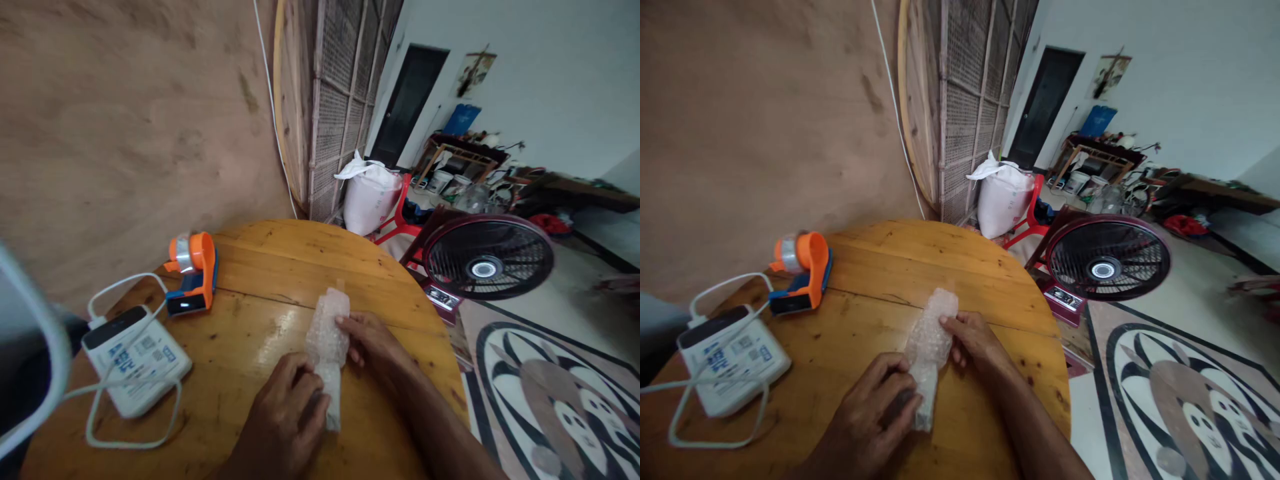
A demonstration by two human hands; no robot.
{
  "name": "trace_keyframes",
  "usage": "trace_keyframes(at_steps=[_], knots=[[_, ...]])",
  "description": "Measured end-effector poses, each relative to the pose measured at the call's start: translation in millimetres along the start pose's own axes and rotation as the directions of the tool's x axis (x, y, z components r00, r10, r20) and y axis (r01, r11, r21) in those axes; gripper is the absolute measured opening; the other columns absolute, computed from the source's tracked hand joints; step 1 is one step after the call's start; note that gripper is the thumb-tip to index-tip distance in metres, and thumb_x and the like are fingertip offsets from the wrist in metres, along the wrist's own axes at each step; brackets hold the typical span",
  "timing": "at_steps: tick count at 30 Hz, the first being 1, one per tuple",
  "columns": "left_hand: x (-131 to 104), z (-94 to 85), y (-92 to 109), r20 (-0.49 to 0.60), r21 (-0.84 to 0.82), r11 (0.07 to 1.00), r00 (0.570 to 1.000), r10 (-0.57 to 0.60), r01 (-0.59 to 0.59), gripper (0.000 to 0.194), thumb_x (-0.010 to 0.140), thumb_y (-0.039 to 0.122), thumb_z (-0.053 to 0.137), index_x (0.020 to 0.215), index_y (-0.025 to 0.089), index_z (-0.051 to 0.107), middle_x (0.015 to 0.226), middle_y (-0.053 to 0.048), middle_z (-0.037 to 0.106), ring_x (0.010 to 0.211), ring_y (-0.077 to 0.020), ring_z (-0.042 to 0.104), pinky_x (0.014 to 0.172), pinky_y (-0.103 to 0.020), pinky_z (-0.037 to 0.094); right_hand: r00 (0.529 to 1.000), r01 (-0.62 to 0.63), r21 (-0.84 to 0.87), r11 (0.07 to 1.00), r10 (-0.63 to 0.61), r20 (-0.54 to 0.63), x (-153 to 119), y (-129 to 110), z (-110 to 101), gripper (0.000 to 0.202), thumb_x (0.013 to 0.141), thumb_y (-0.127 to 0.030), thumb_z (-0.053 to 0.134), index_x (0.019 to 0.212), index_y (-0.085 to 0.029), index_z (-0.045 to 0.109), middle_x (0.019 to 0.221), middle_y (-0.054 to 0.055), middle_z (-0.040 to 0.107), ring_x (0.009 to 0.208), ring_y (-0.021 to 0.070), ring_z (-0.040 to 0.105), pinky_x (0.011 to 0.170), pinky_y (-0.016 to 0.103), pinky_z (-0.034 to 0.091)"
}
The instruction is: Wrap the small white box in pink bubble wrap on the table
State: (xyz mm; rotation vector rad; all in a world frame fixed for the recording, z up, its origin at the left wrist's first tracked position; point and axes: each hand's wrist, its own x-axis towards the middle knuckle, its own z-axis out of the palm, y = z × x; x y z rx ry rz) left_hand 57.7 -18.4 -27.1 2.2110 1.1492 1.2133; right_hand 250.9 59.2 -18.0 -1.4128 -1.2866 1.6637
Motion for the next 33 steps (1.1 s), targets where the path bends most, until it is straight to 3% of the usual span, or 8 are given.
trace_keyframes(at_steps=[2, 4, 6, 9, 17, 22, 28, 33], knots=[[0, -0.4, 0, 0.005, 0.003, 1.000, 1.000, 0.005, -0.005, 0.013, 0.083, 0.009, 0.050, 0.084, 0.019, 0.057, 0.093, -0.007, 0.054, 0.087, -0.0165, 0.060, 0.076, -0.025, 0.054, 0.998, 0.069, 0.075, 0.995, -0.068, -0.014, 2, 2, 0, 0.039, 0.076, -0.054, 0.063, 0.072, -0.016, 0.057, 0.043, -0.006, 0.049, 0.031, 0.0053, 0.033, 0.031, 0.017, 0.023], [0, -0.9, 0, 0.018, 0.002, 1.000, 1.000, 0.016, -0.016, 0.013, 0.083, 0.008, 0.050, 0.085, 0.019, 0.057, 0.094, -0.007, 0.054, 0.087, -0.0158, 0.060, 0.076, -0.024, 0.054, 0.988, 0.156, 0.126, 0.980, -0.152, -0.042, 2, 1, 2, 0.034, 0.072, -0.047, 0.070, 0.079, -0.015, 0.062, 0.055, -0.004, 0.056, 0.041, 0.0063, 0.043, 0.040, 0.017, 0.033], [1, -1.3, 0, 0.027, -0.005, 1.000, 0.999, 0.024, -0.024, 0.013, 0.083, 0.008, 0.050, 0.085, 0.019, 0.057, 0.094, -0.007, 0.054, 0.086, -0.0151, 0.060, 0.076, -0.023, 0.054, 0.973, 0.228, 0.137, 0.964, -0.220, -0.072, 3, -1, 5, 0.032, 0.069, -0.042, 0.074, 0.084, -0.016, 0.065, 0.069, 0.000, 0.063, 0.058, 0.0111, 0.055, 0.056, 0.022, 0.044], [2, -1.5, 1, 0.013, -0.014, 0.999, 0.999, 0.030, -0.030, 0.013, 0.084, 0.008, 0.050, 0.084, 0.018, 0.057, 0.094, -0.008, 0.054, 0.085, -0.0151, 0.060, 0.074, -0.023, 0.054, 0.951, 0.295, 0.104, 0.950, -0.281, -0.131, 2, -2, 10, 0.029, 0.070, -0.039, 0.073, 0.087, -0.017, 0.067, 0.080, 0.002, 0.066, 0.073, 0.0166, 0.060, 0.070, 0.028, 0.046], [3, -6.0, 1, 0.027, 0.132, 0.983, 0.992, 0.124, -0.126, 0.011, 0.086, 0.011, 0.052, 0.081, 0.017, 0.060, 0.133, -0.011, 0.051, 0.094, -0.0181, 0.060, 0.084, -0.033, 0.052, 0.935, 0.335, 0.144, 0.931, -0.311, -0.169, 5, 2, 20, 0.028, 0.070, -0.037, 0.072, 0.087, -0.017, 0.062, 0.076, 0.000, 0.063, 0.065, 0.0139, 0.056, 0.062, 0.025, 0.044], [7, -10.0, -2, 0.136, 0.133, 0.972, 0.975, 0.177, -0.195, 0.012, 0.087, 0.011, 0.051, 0.077, 0.017, 0.055, 0.115, -0.008, 0.065, 0.084, -0.0191, 0.059, 0.077, -0.037, 0.050, 0.927, 0.339, 0.126, 0.932, -0.309, -0.212, 12, 8, 27, 0.028, 0.070, -0.038, 0.071, 0.085, -0.018, 0.059, 0.072, -0.001, 0.062, 0.063, 0.0137, 0.056, 0.059, 0.025, 0.044], [10, -11.0, -4, 0.157, 0.028, 0.991, 0.980, 0.123, -0.129, 0.010, 0.085, 0.010, 0.051, 0.079, 0.018, 0.051, 0.104, -0.006, 0.066, 0.087, -0.0192, 0.057, 0.079, -0.035, 0.049, 0.921, 0.343, 0.130, 0.930, -0.306, -0.242, 12, 7, 32, 0.028, 0.070, -0.039, 0.071, 0.084, -0.018, 0.059, 0.069, -0.001, 0.063, 0.058, 0.0125, 0.054, 0.054, 0.023, 0.042], [10, -11.6, -6, 0.188, -0.005, 0.996, 0.978, 0.085, -0.085, 0.009, 0.086, 0.012, 0.051, 0.081, 0.018, 0.051, 0.103, -0.005, 0.065, 0.091, -0.0192, 0.057, 0.081, -0.035, 0.048, 0.923, 0.369, 0.166, 0.914, -0.341, -0.177, 1, 0, 34, 0.029, 0.071, -0.040, 0.072, 0.086, -0.018, 0.059, 0.073, 0.000, 0.062, 0.062, 0.0130, 0.056, 0.057, 0.024, 0.044]])
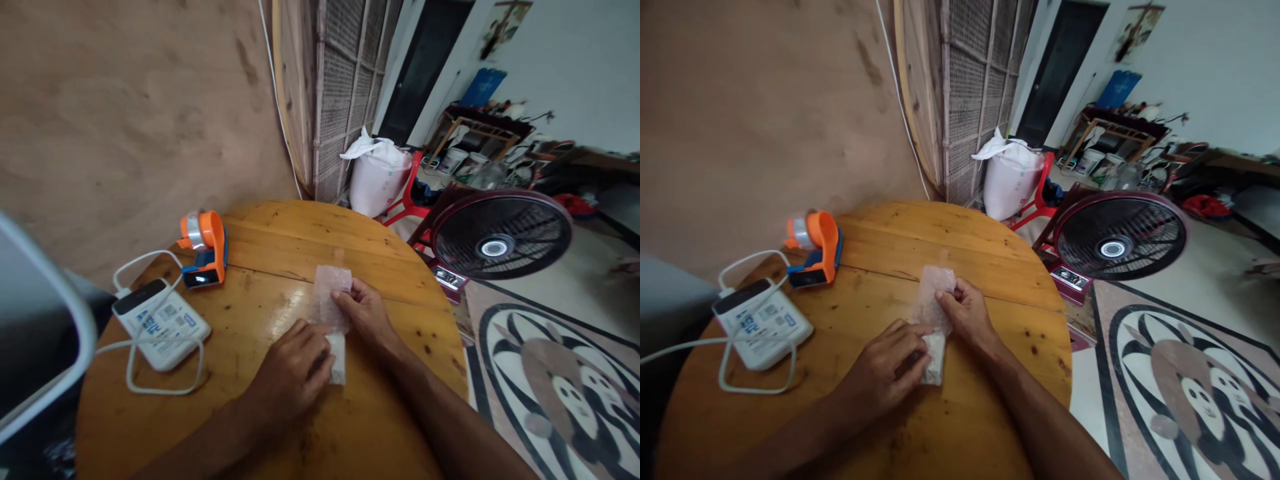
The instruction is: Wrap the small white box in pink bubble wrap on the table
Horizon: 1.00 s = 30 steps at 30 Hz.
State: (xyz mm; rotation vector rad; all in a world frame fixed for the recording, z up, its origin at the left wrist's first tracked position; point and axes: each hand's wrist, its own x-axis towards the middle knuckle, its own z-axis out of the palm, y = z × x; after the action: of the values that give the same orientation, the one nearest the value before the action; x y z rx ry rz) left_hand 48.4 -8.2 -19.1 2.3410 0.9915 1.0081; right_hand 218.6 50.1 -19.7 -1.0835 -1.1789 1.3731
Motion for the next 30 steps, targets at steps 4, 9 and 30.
trace_keyframes(at_steps=[4, 9, 30], knots=[[0, -0.5, 0, 0.012, 0.003, 0.999, 0.999, -0.038, 0.038, 0.007, 0.087, 0.014, 0.050, 0.083, 0.018, 0.054, 0.103, -0.007, 0.060, 0.093, -0.0183, 0.056, 0.083, -0.032, 0.048, 0.996, 0.016, -0.024, 1.000, -0.014, 0.088, -9, -11, -1, 0.027, 0.074, -0.040, 0.071, 0.088, -0.019, 0.060, 0.077, 0.000, 0.062, 0.066, 0.0132, 0.056, 0.061, 0.025, 0.045], [1, -3.3, 4, -0.020, 0.059, 0.995, 0.996, -0.083, 0.084, 0.010, 0.087, 0.018, 0.052, 0.082, 0.017, 0.061, 0.096, -0.006, 0.053, 0.088, -0.0169, 0.053, 0.078, -0.029, 0.047, 0.972, 0.051, -0.093, 0.994, -0.028, 0.235, -12, -28, -1, 0.031, 0.072, -0.045, 0.073, 0.081, -0.019, 0.060, 0.072, -0.001, 0.060, 0.066, 0.0133, 0.055, 0.066, 0.026, 0.045], [-5, 9.3, -14, -0.254, -0.092, 0.982, 0.949, -0.186, 0.167, 0.049, 0.076, 0.022, 0.061, 0.121, 0.016, 0.044, 0.122, -0.011, 0.050, 0.112, -0.0230, 0.050, 0.096, -0.039, 0.043, 0.953, 0.302, -0.408, 0.861, -0.271, 0.135, -83, -13, 17, 0.015, 0.086, -0.036, 0.057, 0.084, -0.022, 0.060, 0.093, 0.003, 0.066, 0.091, 0.0196, 0.061, 0.082, 0.030, 0.047]])
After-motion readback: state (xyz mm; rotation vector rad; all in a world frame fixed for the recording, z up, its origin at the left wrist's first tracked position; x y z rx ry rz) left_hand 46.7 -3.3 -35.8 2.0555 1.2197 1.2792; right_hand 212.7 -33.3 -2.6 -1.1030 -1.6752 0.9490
